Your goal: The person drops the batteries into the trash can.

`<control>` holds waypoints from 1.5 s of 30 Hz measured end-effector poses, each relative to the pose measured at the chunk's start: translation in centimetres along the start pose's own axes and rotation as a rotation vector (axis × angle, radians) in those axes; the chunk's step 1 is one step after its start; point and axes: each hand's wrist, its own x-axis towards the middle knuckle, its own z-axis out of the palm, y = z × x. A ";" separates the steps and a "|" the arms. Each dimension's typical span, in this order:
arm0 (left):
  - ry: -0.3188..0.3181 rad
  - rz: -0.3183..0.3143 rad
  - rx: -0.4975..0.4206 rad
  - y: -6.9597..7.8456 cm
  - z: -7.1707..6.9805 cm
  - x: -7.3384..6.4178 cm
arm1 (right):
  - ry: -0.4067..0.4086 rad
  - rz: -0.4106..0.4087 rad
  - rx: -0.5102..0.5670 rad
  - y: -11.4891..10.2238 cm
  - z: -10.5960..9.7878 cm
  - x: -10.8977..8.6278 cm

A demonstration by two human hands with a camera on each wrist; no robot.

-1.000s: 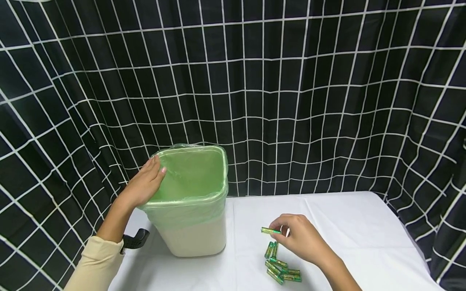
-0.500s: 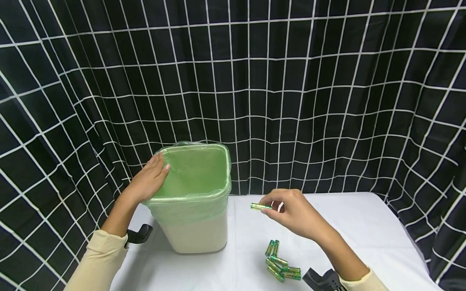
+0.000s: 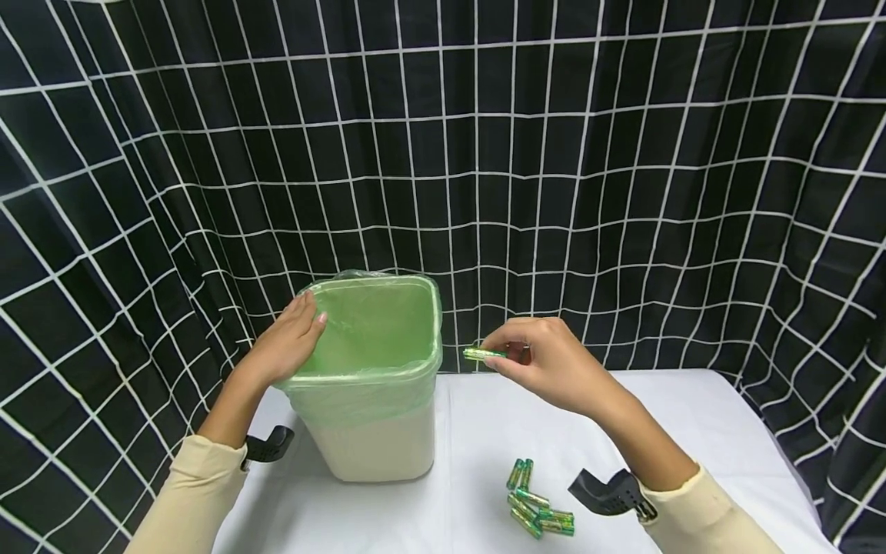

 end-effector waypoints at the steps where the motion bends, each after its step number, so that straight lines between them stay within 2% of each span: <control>1: -0.002 -0.003 0.004 -0.1 0.0 0.0 | -0.003 -0.004 -0.003 -0.1 0.0 0.3; 6: 0.002 -0.009 0.006 -0.3 -0.3 0.0 | -0.017 -0.039 0.002 -1.0 0.3 2.4; 12: 0.011 0.001 0.004 -0.3 -0.4 0.4 | -0.035 -0.098 -0.045 -2.2 0.3 5.0; 18: 0.004 0.000 0.007 -0.2 -0.2 0.3 | -0.040 -0.131 -0.106 -2.9 0.5 6.5; 25: 0.008 0.004 0.012 -0.2 -0.2 0.3 | -0.054 -0.125 -0.122 -3.3 1.2 8.0; 45: 0.005 -0.003 0.009 -0.2 0.1 0.2 | -0.174 -0.090 -0.224 -2.4 5.9 11.8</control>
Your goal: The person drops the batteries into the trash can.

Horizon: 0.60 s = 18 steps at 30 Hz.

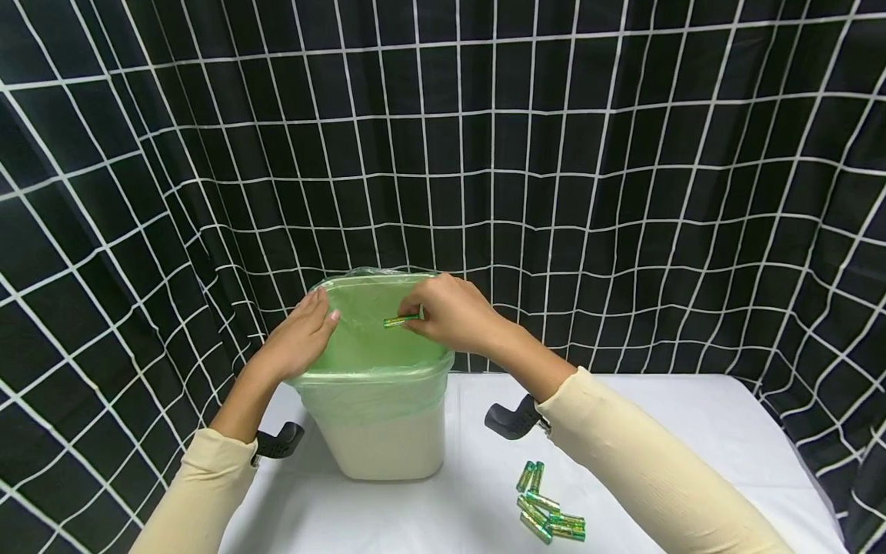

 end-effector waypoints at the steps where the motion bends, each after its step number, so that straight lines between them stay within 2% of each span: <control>1: -0.001 0.001 0.001 0.0 0.0 0.0 | -0.004 -0.004 -0.005 0.0 0.1 0.2; 11: -0.004 0.004 -0.003 0.1 0.2 0.1 | -0.050 -0.006 -0.051 -0.6 1.1 1.4; 18: -0.005 0.004 0.002 0.1 -0.1 0.0 | -0.091 0.017 -0.061 -0.9 1.7 1.5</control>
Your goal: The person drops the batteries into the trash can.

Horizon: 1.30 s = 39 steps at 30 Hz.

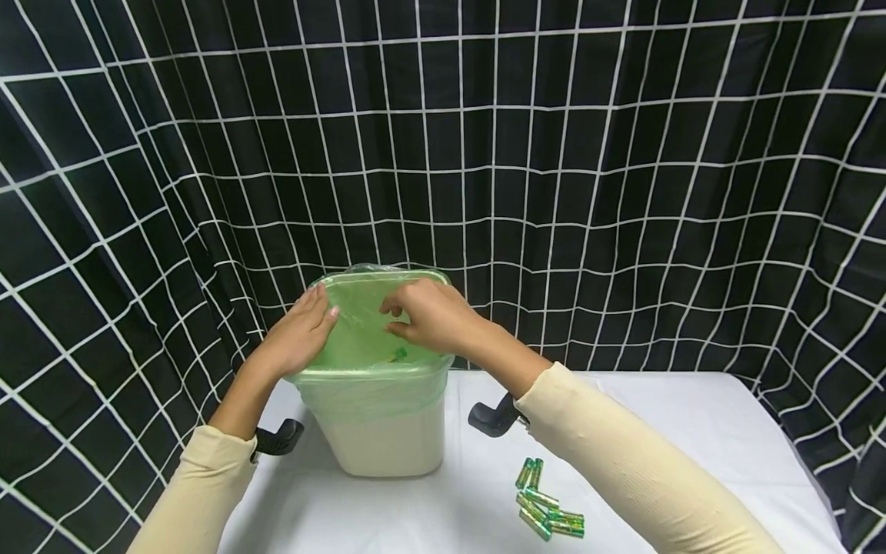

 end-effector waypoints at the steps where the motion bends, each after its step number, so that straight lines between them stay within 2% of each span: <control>1: -0.001 0.001 0.000 0.0 0.0 0.0 | -0.001 0.006 0.001 0.0 0.0 -0.1; 9: -0.006 -0.002 -0.004 0.0 -0.1 -0.1 | 0.041 0.034 0.003 0.2 -0.6 -0.9; 19: -0.006 0.000 -0.004 -0.1 0.0 -0.2 | 0.105 0.024 0.045 1.3 -1.3 -3.2; 30: -0.003 0.015 0.000 0.2 -0.1 0.0 | 0.232 -0.019 0.109 2.6 -1.8 -6.2; 39: 0.007 0.007 -0.013 0.2 0.0 -0.3 | 0.348 -0.047 0.135 2.6 -1.3 -8.8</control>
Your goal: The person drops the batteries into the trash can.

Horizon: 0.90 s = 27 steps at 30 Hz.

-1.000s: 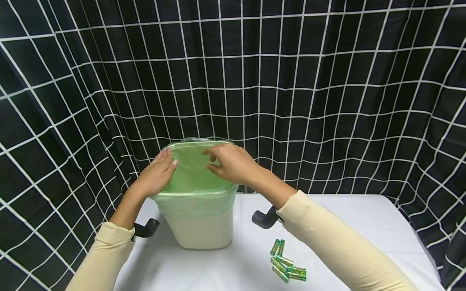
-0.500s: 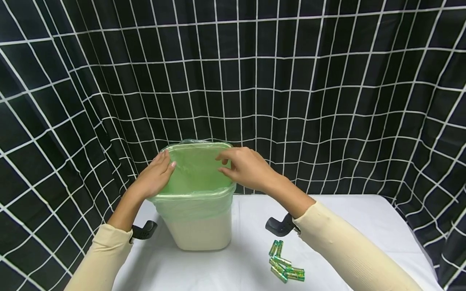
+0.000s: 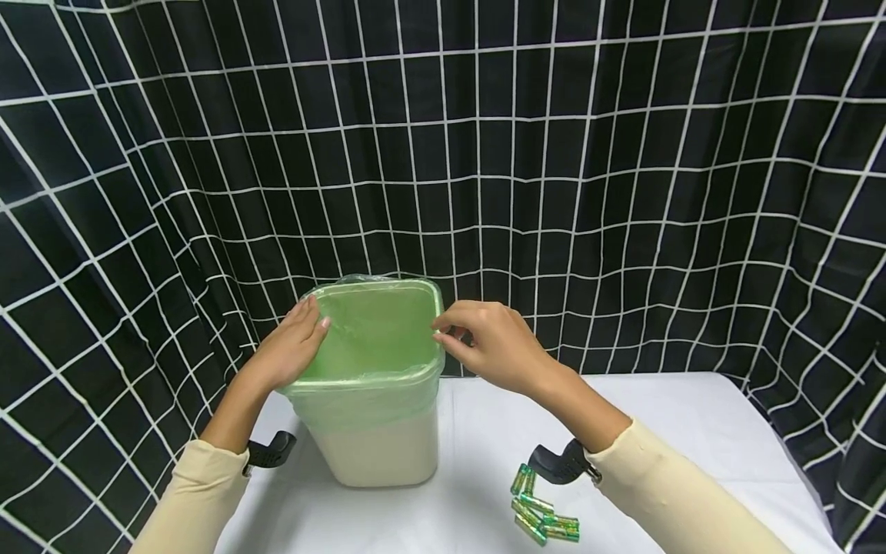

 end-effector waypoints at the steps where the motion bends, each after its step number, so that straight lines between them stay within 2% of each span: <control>1: 0.002 -0.003 -0.001 -0.1 0.1 0.0 | 0.009 -0.002 0.000 -0.1 0.0 -0.3; 6: 0.015 -0.009 -0.003 -0.2 0.3 -0.1 | 0.034 -0.003 0.011 -0.5 -0.3 -1.9; 15: 0.020 0.010 0.002 -0.2 0.2 0.1 | 0.044 0.055 0.040 -1.2 -1.0 -5.1; 27: 0.013 0.007 -0.003 -0.1 0.2 0.1 | 0.084 0.105 0.073 -1.1 0.7 -9.9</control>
